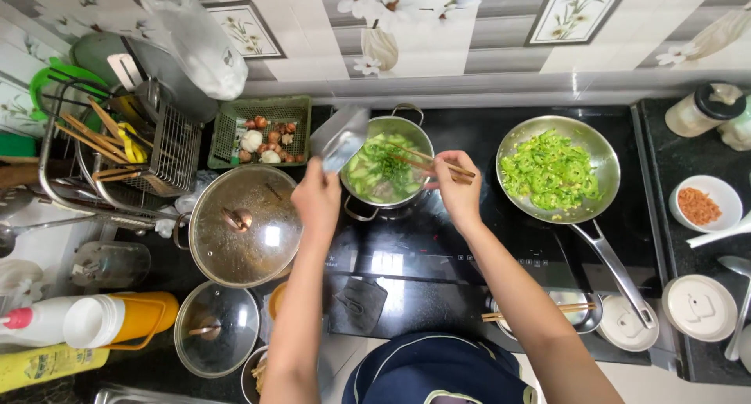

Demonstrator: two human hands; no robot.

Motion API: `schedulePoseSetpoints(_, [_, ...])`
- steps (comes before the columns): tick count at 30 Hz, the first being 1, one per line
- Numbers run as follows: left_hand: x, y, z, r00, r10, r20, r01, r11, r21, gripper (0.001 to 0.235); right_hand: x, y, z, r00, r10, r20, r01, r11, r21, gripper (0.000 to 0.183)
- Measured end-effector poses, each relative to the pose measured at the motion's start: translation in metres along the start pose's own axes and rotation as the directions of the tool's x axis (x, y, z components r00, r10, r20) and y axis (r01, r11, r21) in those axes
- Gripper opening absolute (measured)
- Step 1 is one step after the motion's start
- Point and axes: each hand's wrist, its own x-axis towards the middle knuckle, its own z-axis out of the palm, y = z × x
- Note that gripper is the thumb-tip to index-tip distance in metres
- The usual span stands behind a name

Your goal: The recorder is cooking soup and stir-fry, adding ingredients and seasoning them on a stove.

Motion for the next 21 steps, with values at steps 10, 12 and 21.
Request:
schedulePoseSetpoints(10, [-0.199,-0.012,-0.092,0.686,-0.594,0.420,0.696,0.367,-0.617,0.022,0.043,0.026,-0.011,0.997,-0.020,0.078,0.050,0.910,-0.411,0.020])
schedulePoseSetpoints(12, [-0.240,-0.011,-0.101,0.595,-0.606,0.527,0.767,0.233,-0.598,0.021,0.040,0.025,-0.005,0.996,-0.018,0.087,0.049,0.929,-0.368,0.020])
schedulePoseSetpoints(21, [-0.340,-0.035,-0.052,0.322,-0.603,0.730,0.945,0.156,-0.288,0.024,0.008,0.025,0.032,0.945,-0.042,0.324,0.266,0.676,-0.687,0.023])
